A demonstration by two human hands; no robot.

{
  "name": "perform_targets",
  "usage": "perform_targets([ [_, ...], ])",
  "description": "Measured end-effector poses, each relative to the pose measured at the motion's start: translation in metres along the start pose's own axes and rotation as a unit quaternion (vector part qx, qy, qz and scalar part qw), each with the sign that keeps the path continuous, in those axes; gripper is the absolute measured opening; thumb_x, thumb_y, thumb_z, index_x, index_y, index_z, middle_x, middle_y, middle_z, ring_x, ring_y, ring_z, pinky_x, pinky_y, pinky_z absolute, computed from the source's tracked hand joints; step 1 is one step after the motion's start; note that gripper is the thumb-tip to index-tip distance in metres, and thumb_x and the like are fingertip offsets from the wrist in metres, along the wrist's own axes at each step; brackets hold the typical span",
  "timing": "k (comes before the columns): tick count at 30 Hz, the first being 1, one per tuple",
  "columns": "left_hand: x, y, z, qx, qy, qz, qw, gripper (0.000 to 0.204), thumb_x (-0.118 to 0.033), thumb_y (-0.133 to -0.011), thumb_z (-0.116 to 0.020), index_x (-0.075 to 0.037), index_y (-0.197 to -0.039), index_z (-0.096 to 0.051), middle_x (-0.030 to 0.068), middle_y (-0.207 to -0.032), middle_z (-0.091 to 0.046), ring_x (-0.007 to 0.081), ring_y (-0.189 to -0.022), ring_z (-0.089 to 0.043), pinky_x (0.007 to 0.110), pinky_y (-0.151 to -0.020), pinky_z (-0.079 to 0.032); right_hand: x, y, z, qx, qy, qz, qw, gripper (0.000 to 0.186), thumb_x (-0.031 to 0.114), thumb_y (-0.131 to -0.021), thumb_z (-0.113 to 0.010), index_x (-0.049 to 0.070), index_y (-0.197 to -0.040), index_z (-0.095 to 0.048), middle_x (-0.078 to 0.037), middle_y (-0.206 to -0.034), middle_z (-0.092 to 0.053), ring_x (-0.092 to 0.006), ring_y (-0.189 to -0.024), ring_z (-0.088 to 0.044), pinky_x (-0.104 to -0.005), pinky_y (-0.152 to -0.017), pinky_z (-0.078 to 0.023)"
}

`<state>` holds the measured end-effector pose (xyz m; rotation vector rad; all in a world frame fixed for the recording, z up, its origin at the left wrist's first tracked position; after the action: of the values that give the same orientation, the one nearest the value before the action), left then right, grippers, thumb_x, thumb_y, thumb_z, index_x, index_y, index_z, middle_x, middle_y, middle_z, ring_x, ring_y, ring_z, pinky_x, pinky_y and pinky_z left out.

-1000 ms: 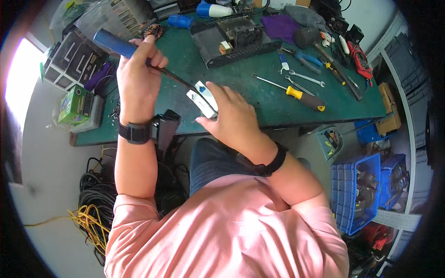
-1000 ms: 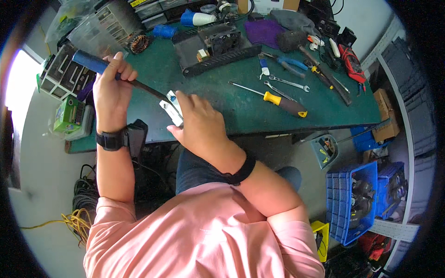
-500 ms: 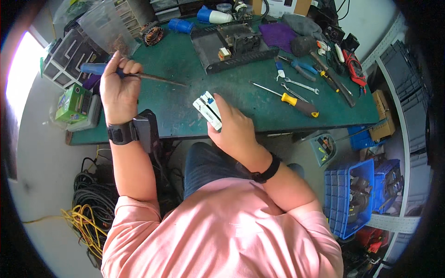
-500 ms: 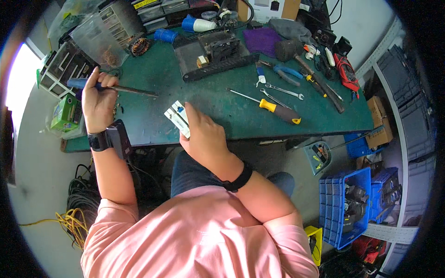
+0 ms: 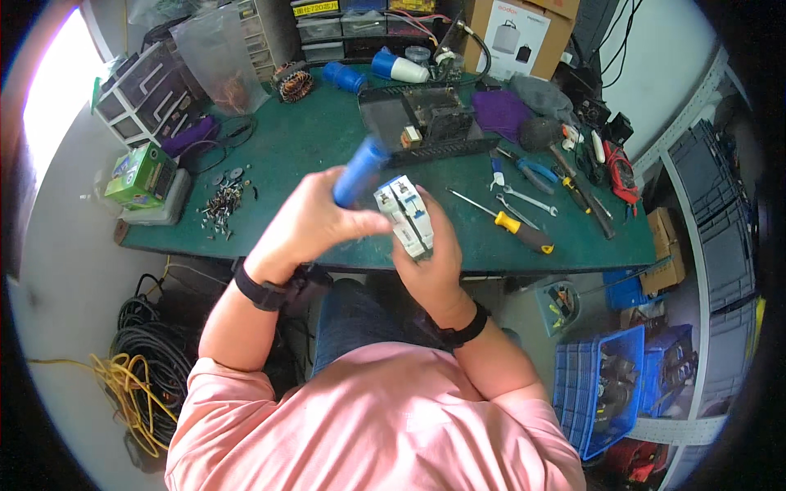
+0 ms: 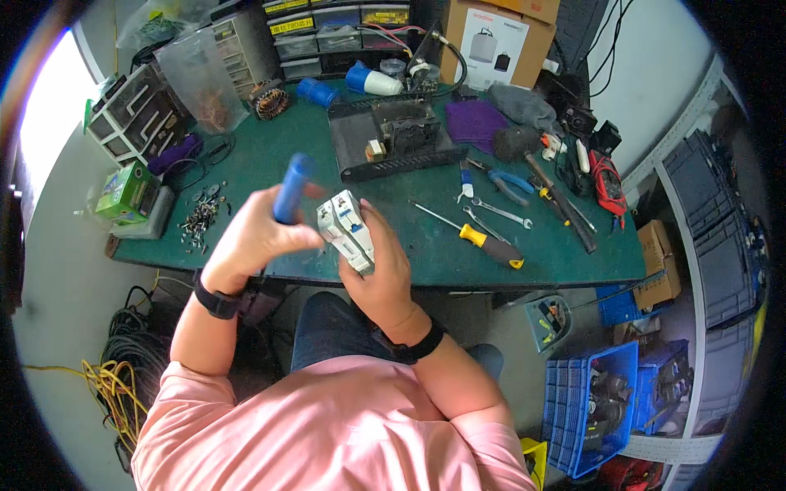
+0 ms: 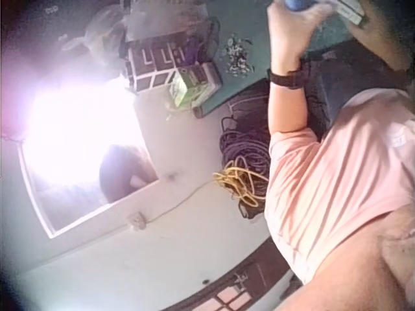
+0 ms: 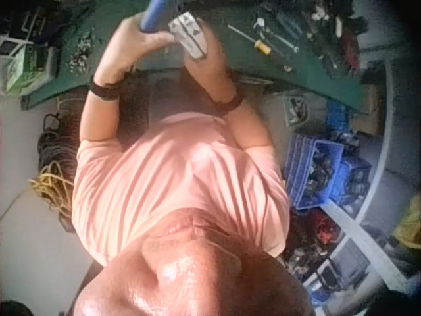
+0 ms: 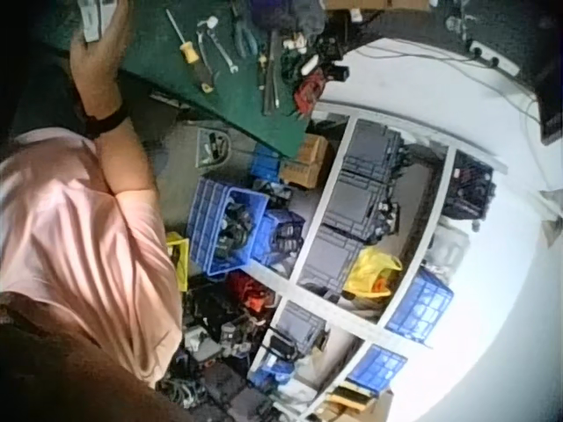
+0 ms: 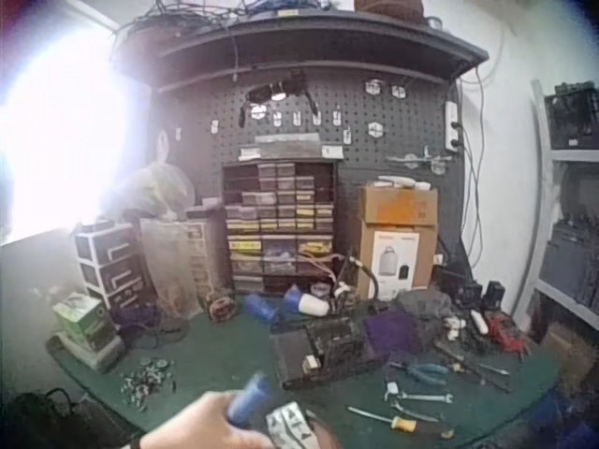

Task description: The person uses a hammer and a flat metal tool to repeatedly strike and pry at a small white electrical component on a workbench. They rotate the component and adjust their grip while continuing to apply force with the hammer, then set the tools down and briefly inspect the component.

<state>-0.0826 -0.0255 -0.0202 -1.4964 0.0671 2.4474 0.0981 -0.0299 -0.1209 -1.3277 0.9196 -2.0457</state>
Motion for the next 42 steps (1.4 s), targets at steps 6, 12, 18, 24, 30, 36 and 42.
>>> perform_targets([
  [6, 0.006, 0.002, -0.027, -0.025, 0.033, 0.007, 0.999, 0.072, -0.033, -0.062, -0.091, 0.002, -0.116, -0.061, 0.0060, -0.100, -0.067, 0.0107, -0.093, -0.059, 0.028, -0.088, -0.047, 0.005, -0.002, 0.004, 0.009, -0.006, 0.028, 1.000, 0.063, 0.002, -0.073, -0.069, -0.006, -0.130, -0.044, -0.026, -0.129, -0.053, -0.0419, -0.116, -0.055, -0.0444, -0.098, -0.045],
  [12, 0.003, 0.006, -0.036, -0.072, 0.008, -0.021, 0.997, 0.049, -0.016, -0.067, -0.084, 0.003, -0.106, -0.062, 0.0062, -0.086, -0.067, 0.0095, -0.076, -0.059, 0.028, -0.073, -0.050, 0.008, -0.002, 0.003, -0.010, -0.024, 0.013, 1.000, 0.062, 0.002, -0.073, -0.069, -0.006, -0.130, -0.044, -0.027, -0.127, -0.053, -0.0424, -0.114, -0.056, -0.0440, -0.097, -0.046],
  [18, 0.007, 0.004, -0.035, -0.060, 0.035, 0.007, 0.998, 0.051, -0.012, -0.071, -0.082, 0.002, -0.115, -0.061, 0.0013, -0.091, -0.066, 0.0071, -0.081, -0.057, 0.025, -0.075, -0.048, 0.012, -0.003, 0.004, -0.006, -0.023, -0.012, 1.000, 0.062, 0.002, -0.073, -0.070, -0.007, -0.129, -0.046, -0.026, -0.124, -0.056, -0.0417, -0.111, -0.058, -0.0431, -0.094, -0.048],
  [24, 0.010, 0.001, -0.025, -0.030, 0.123, 0.023, 0.992, 0.052, -0.011, -0.072, -0.080, 0.005, -0.117, -0.060, 0.0040, -0.099, -0.066, 0.0106, -0.087, -0.061, 0.026, -0.083, -0.048, 0.022, -0.009, 0.006, 0.000, -0.043, -0.002, 0.999, 0.064, 0.005, -0.073, -0.073, -0.006, -0.129, -0.047, -0.026, -0.122, -0.056, -0.0414, -0.108, -0.059, -0.0434, -0.092, -0.048],
  [30, 0.009, 0.000, -0.021, -0.018, 0.142, 0.031, 0.989, 0.056, -0.014, -0.071, -0.081, 0.006, -0.118, -0.059, 0.0049, -0.102, -0.066, 0.0113, -0.090, -0.061, 0.027, -0.085, -0.047, 0.022, -0.011, 0.011, 0.014, -0.128, -0.024, 0.991, 0.052, 0.010, -0.083, -0.068, -0.007, -0.128, -0.047, -0.026, -0.122, -0.056, -0.0405, -0.110, -0.058, -0.0409, -0.093, -0.047],
  [36, 0.008, -0.003, -0.023, -0.015, 0.106, 0.028, 0.994, 0.055, -0.011, -0.070, -0.079, 0.006, -0.118, -0.059, 0.0040, -0.101, -0.065, 0.0107, -0.089, -0.060, 0.026, -0.085, -0.047, 0.016, -0.010, 0.014, 0.039, -0.172, -0.100, 0.979, 0.043, 0.014, -0.090, -0.062, -0.003, -0.128, -0.049, -0.022, -0.120, -0.058, -0.0356, -0.107, -0.060, -0.0385, -0.089, -0.049],
  [42, 0.006, 0.002, -0.030, -0.043, 0.021, -0.009, 0.999, 0.054, -0.007, -0.066, -0.077, 0.002, -0.117, -0.060, 0.0042, -0.097, -0.065, 0.0108, -0.087, -0.059, 0.027, -0.083, -0.048, 0.011, -0.016, 0.019, 0.051, -0.269, -0.172, 0.946, 0.050, 0.017, -0.087, -0.068, 0.000, -0.131, -0.049, -0.018, -0.119, -0.058, -0.0275, -0.106, -0.061, -0.0337, -0.082, -0.052],
])
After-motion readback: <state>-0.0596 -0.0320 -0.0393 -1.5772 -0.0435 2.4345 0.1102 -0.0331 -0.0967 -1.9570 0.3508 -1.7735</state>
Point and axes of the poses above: each hand's wrist, its own y-axis away from the middle knuckle, its own z-axis out of the back of the hand, x = y × z, the point moved 1 cm from there along -y, towards the middle knuckle
